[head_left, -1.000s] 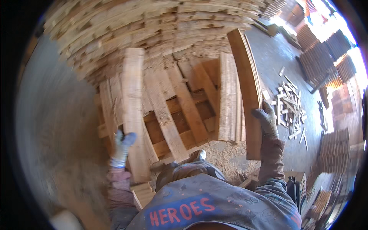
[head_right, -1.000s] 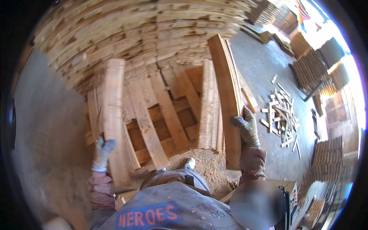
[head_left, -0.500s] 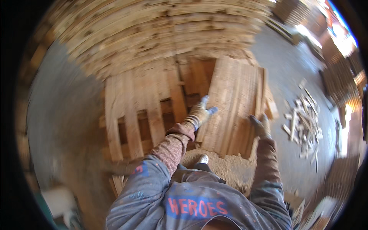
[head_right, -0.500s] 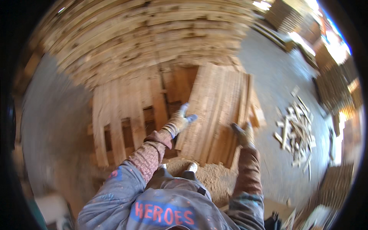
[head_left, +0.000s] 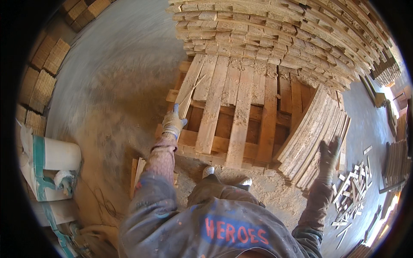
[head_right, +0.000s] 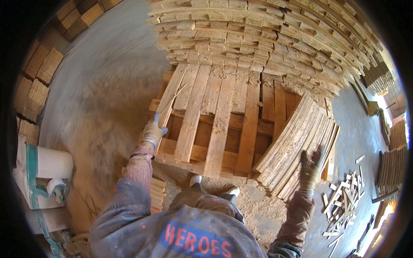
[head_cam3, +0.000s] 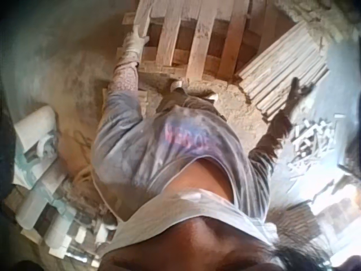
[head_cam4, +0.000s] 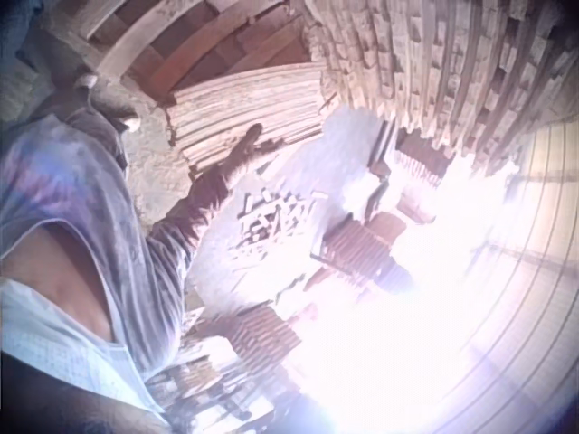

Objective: The person repeatedly picks up stacks of wooden planks from a pile, carries them to a conveyor or table, and places them down. The person then returns to the pile to repeat the process.

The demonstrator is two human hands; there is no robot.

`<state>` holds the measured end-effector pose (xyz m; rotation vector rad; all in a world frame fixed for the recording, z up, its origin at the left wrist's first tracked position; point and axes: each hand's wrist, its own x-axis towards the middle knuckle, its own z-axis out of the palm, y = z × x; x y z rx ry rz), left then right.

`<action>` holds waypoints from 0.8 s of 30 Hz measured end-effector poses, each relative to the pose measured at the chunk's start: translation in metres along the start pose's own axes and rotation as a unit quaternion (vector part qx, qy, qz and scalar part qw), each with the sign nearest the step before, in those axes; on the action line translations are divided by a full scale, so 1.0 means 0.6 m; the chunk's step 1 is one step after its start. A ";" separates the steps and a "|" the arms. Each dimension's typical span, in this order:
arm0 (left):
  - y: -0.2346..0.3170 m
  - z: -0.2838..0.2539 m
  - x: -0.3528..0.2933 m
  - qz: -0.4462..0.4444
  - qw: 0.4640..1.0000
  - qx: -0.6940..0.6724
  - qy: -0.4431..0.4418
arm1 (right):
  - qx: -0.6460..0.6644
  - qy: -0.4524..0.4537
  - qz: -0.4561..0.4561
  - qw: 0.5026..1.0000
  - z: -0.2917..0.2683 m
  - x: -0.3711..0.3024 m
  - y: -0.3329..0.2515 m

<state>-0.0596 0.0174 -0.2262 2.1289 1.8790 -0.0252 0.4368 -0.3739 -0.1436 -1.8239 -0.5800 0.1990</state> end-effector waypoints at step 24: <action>-0.046 0.084 0.068 0.136 0.892 -0.430 0.003 | 0.025 0.177 0.060 0.982 -0.298 -0.088 -0.103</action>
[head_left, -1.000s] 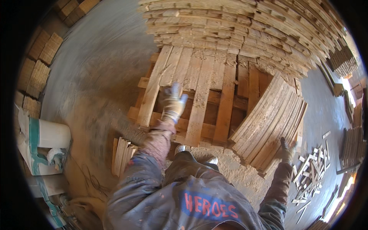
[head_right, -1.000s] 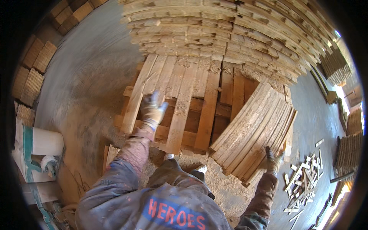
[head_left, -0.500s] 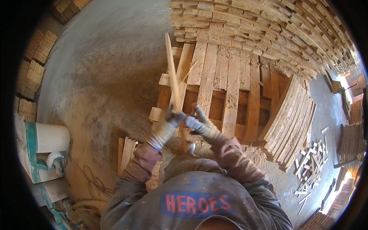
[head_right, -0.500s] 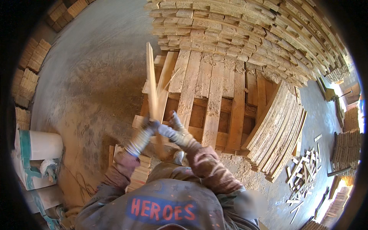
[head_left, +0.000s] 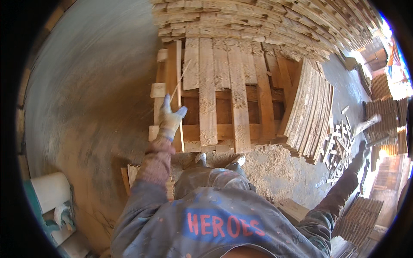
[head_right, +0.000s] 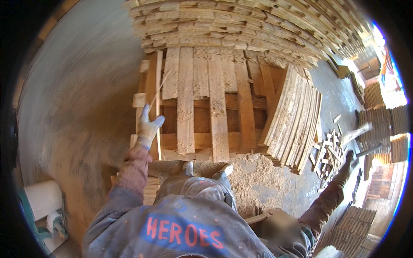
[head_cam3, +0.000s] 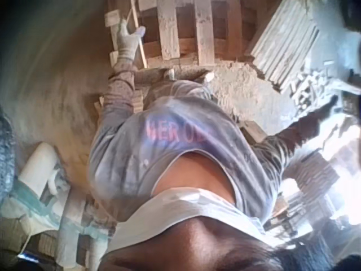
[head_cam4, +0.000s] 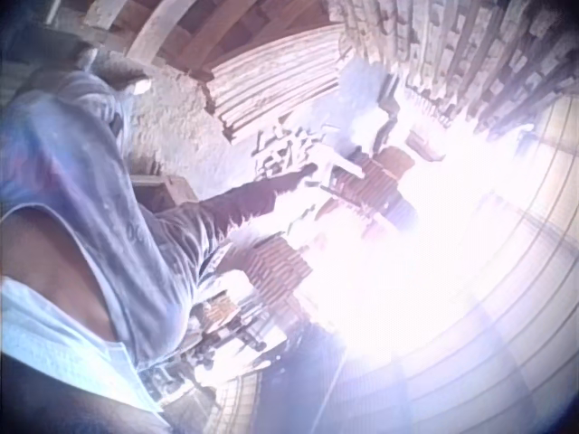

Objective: The person repeatedly picks up stacks of wooden planks from a pile, carries them to a conveyor or table, and places them down. The person then returns to the pile to repeat the process.

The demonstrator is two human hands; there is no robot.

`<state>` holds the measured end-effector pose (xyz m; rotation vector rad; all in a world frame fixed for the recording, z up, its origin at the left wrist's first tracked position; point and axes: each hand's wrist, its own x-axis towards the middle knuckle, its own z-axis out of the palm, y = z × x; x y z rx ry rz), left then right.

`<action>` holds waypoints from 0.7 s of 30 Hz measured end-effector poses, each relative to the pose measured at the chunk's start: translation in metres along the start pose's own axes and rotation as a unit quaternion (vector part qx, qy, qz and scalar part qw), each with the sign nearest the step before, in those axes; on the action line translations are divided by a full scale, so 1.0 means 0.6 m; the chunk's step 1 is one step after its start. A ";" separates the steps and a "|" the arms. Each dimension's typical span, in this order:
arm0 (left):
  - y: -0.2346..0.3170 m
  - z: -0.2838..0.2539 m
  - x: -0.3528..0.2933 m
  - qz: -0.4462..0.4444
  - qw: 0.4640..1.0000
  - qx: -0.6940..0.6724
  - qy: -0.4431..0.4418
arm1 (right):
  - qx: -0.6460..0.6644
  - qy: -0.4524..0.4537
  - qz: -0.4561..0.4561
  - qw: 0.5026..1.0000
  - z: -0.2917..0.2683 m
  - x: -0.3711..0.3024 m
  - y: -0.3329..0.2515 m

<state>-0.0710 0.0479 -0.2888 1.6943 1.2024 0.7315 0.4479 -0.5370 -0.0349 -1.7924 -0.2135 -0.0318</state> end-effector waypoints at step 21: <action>0.173 0.067 -0.112 -0.064 0.947 -0.231 -0.216 | 0.181 -0.536 0.323 0.759 0.735 -0.503 0.006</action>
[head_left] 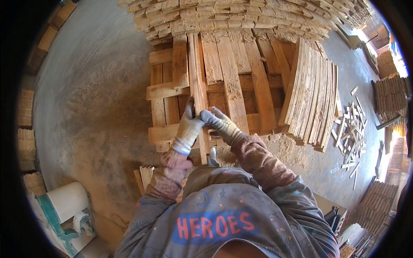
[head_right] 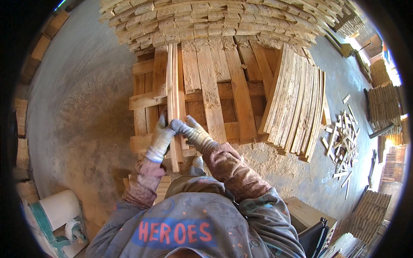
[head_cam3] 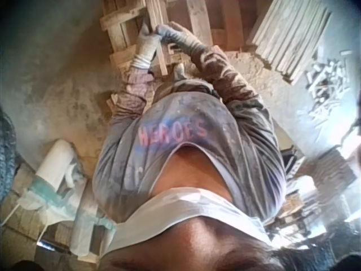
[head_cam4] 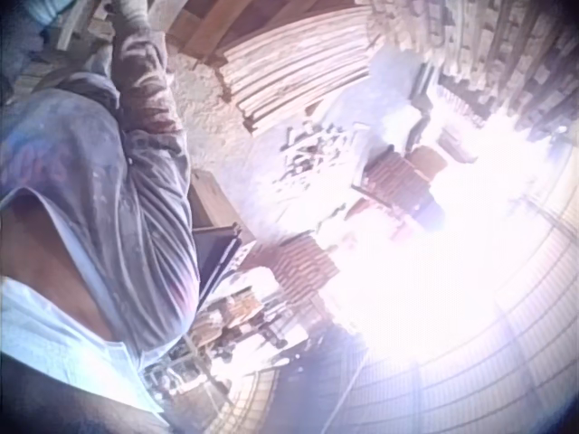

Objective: The person repeatedly picks up stacks of wooden planks from a pile, carries them to a conveyor or table, and places them down. The person then returns to the pile to repeat the process.

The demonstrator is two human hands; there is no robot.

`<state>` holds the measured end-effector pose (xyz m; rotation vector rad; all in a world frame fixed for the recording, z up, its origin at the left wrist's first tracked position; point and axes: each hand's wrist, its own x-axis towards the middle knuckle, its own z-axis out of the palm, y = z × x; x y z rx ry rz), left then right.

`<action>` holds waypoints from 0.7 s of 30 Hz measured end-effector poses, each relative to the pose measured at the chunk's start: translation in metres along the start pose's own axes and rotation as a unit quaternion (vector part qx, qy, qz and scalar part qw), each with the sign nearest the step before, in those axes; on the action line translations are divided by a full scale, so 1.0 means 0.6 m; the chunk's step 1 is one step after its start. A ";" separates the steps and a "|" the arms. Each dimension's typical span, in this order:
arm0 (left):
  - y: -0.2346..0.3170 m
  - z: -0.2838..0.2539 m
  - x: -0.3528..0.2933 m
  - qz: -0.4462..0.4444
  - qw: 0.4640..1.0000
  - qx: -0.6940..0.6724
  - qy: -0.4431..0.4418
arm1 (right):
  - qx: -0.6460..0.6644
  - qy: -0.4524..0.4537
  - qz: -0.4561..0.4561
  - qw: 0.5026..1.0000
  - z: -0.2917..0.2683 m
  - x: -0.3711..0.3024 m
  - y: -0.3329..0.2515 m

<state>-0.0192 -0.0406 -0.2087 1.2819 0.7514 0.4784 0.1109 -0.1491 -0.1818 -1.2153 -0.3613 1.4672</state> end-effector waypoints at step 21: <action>-0.029 0.046 0.065 -0.004 0.898 0.413 0.152 | -0.256 0.637 -0.406 0.604 -0.578 -0.558 -0.371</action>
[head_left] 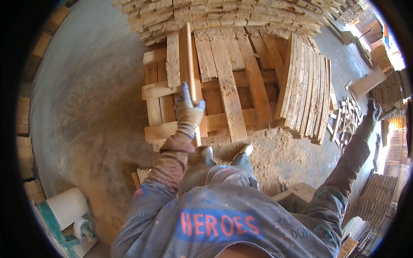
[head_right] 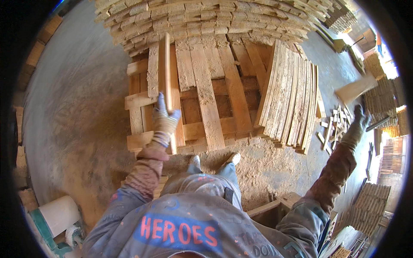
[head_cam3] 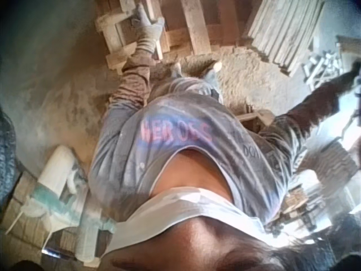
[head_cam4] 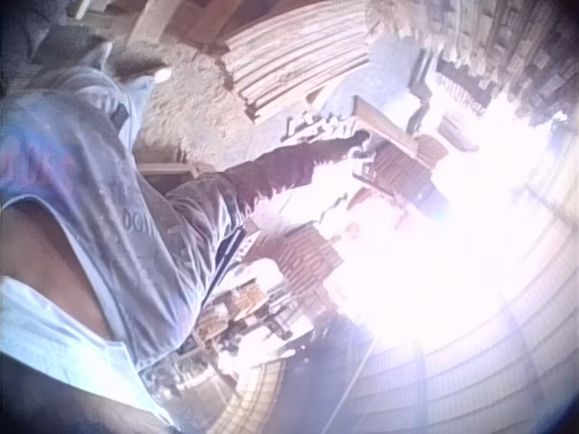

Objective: The person repeatedly picks up stacks of wooden planks from a pile, carries them to a conveyor or table, and places them down. The person then returns to the pile to repeat the process.

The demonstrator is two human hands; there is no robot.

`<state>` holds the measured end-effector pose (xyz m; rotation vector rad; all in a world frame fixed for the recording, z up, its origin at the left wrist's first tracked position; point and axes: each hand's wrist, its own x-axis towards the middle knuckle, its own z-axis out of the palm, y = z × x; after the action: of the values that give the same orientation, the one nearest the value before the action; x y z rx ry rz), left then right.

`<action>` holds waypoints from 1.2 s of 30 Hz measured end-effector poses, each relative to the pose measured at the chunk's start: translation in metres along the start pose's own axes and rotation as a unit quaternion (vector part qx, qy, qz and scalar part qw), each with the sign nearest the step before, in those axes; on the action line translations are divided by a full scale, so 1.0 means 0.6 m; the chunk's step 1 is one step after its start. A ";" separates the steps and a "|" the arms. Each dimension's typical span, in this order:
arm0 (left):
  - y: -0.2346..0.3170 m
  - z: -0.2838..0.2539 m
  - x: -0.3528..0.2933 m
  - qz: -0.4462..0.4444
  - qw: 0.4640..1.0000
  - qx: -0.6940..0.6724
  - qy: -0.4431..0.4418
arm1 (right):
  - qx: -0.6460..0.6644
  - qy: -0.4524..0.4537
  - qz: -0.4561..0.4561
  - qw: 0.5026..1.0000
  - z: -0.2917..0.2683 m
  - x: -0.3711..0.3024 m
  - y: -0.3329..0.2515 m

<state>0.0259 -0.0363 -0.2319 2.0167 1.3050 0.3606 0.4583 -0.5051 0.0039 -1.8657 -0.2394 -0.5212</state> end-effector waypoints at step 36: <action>0.036 0.069 -0.007 0.049 0.850 -0.464 -0.245 | 0.124 -0.497 0.291 0.808 0.411 -0.580 -0.076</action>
<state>0.0623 -0.0622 -0.2464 1.2089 0.5200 0.3861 0.1911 -0.2286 -0.1866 -1.6701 -0.3707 0.9196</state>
